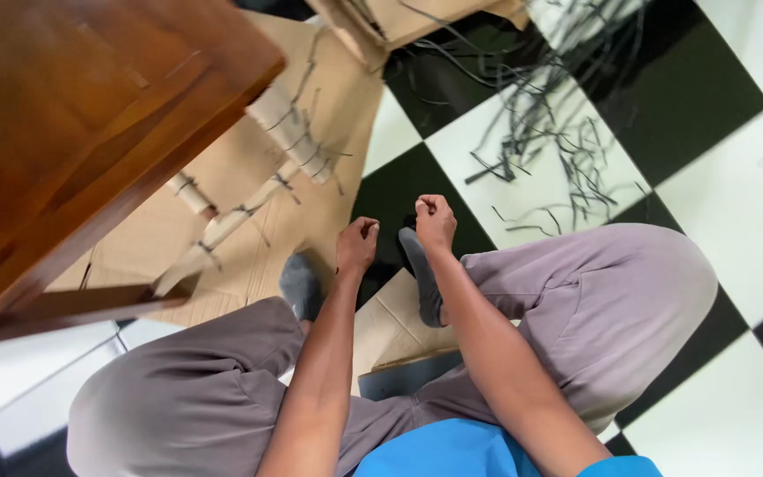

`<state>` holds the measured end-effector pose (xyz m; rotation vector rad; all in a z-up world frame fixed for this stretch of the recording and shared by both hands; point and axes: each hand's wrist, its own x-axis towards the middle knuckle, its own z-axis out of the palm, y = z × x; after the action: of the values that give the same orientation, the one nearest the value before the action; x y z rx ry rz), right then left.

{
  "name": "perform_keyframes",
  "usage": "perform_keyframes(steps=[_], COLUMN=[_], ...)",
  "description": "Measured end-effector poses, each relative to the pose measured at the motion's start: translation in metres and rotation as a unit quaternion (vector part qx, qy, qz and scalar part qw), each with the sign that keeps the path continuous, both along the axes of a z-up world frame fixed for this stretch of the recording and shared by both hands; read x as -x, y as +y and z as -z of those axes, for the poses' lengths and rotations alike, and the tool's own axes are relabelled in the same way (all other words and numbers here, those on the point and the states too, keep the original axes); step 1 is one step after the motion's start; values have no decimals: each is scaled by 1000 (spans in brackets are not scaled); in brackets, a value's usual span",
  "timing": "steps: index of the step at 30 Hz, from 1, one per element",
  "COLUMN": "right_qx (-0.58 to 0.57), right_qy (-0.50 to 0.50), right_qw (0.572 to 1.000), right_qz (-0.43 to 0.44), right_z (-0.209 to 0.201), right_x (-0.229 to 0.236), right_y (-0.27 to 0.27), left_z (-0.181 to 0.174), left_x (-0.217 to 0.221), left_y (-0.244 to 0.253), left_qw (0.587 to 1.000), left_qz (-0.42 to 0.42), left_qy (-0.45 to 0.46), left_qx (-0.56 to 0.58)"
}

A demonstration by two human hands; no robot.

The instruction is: Wrapping a wooden chair leg with protective cardboard and securing it with plastic ties

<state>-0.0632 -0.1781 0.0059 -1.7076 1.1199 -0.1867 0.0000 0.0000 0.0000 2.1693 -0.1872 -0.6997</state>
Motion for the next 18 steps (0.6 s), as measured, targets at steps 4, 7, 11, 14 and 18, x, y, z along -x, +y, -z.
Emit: perform_keyframes(steps=[4, 7, 11, 14, 18], right_qx=[25, 6, 1, -23, 54], right_qy=[50, 1, 75, 69, 215], right_qw=[998, 998, 996, 997, 973], right_qz=[41, 56, 51, 29, 64], right_z=[42, 57, 57, 43, 79], right_x=[36, 50, 50, 47, 45], right_y=[-38, -46, -51, -58, -75], left_z=[9, 22, 34, 42, 42], left_x=[10, 18, 21, 21, 21], left_y=[-27, -35, -35, -31, -21], left_qw=[998, 997, 995, 995, 994], left_qz=[49, 68, 80, 73, 53], left_qy=[21, 22, 17, 24, 43], left_qx=[-20, -24, -54, -70, -88])
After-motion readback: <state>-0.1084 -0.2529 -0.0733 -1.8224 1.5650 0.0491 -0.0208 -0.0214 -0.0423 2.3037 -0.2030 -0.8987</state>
